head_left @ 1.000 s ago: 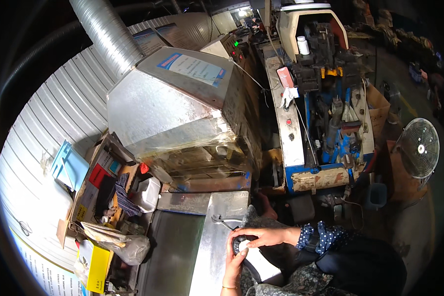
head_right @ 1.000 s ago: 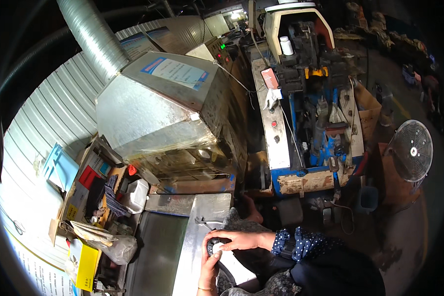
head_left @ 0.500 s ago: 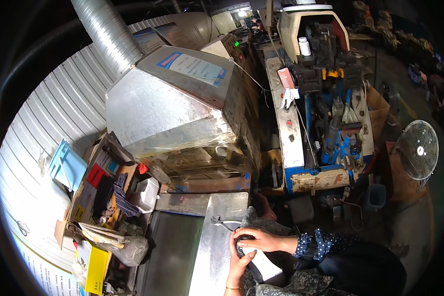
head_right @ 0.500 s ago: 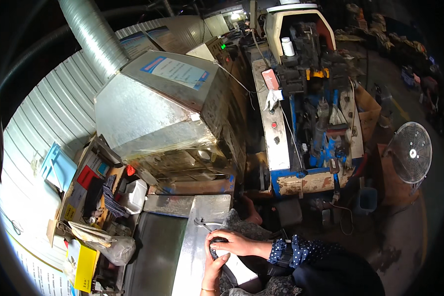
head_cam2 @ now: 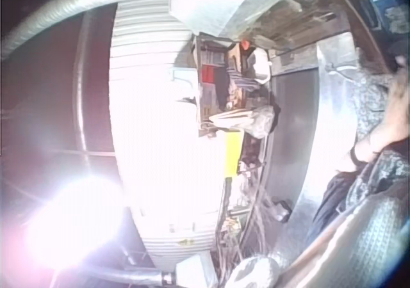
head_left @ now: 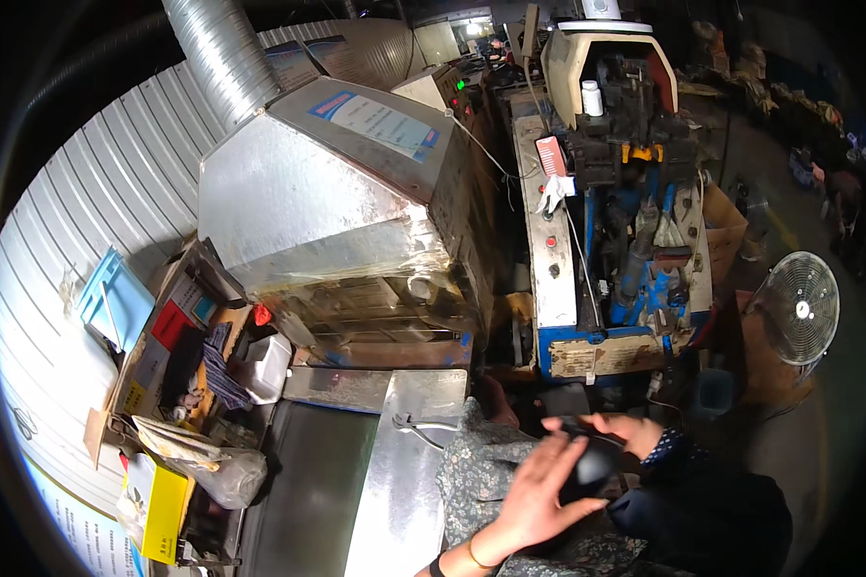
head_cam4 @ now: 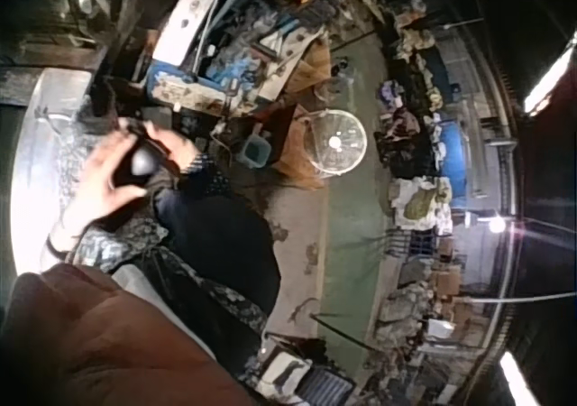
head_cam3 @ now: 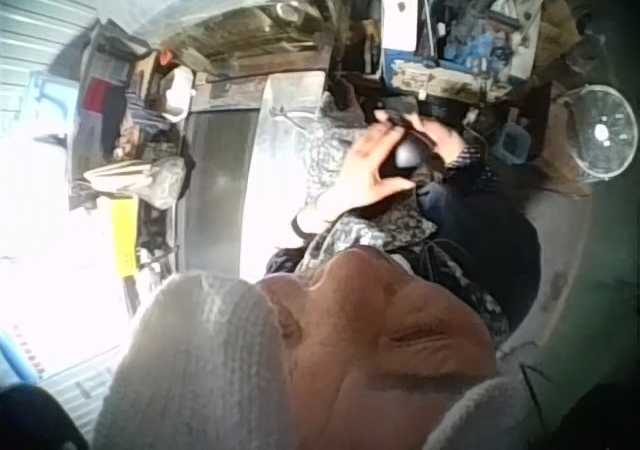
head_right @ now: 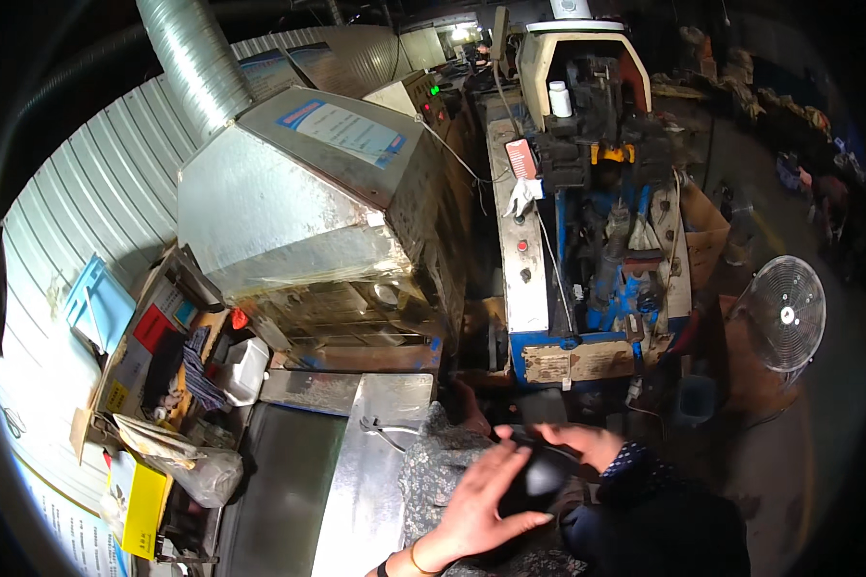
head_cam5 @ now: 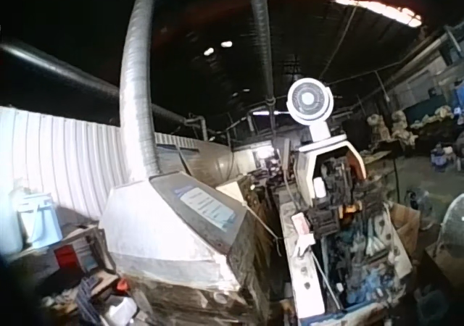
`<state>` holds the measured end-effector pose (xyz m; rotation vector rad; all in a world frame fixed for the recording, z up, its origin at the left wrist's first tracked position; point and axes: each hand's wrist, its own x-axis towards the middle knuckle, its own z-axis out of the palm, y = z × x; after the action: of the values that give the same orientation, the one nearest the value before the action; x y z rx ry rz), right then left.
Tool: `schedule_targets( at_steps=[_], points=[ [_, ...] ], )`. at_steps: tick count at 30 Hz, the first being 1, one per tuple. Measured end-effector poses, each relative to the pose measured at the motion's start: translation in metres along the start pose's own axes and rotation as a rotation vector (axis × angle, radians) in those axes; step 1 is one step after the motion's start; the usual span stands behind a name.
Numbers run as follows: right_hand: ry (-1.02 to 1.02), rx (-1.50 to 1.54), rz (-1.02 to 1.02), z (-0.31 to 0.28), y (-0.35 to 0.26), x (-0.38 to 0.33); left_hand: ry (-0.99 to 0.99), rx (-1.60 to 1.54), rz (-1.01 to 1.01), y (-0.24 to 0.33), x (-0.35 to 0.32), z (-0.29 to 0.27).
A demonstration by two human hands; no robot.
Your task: Assembling shoe components and using machinery to process them in a factory setting.
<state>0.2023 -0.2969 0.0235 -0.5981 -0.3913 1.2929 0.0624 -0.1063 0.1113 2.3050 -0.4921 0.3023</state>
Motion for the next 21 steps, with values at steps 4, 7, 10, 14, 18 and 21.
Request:
schedule_targets(
  at_steps=[4,7,10,14,18,21],
  points=[
    [0.361,-0.337,0.315,-0.022,-0.006,-0.063,-0.267,-0.545,0.179,-0.002,0.012,0.012],
    [0.743,-0.154,0.359,-0.049,0.032,-0.088,-0.037,-0.370,0.069,-0.052,0.003,0.008],
    [0.870,-0.188,0.149,-0.087,0.082,-0.114,0.290,-0.489,-0.425,-0.133,-0.028,-0.006],
    [0.513,-0.387,-0.001,-0.128,0.093,-0.080,0.438,0.349,-0.764,-0.244,-0.097,-0.020],
    [0.555,-0.033,-0.171,-0.062,0.063,-0.006,0.294,0.557,-0.847,-0.293,-0.158,0.002],
    [0.473,0.072,-0.282,-0.019,0.016,0.083,0.265,0.652,-0.830,-0.303,-0.174,0.017]
  ],
)
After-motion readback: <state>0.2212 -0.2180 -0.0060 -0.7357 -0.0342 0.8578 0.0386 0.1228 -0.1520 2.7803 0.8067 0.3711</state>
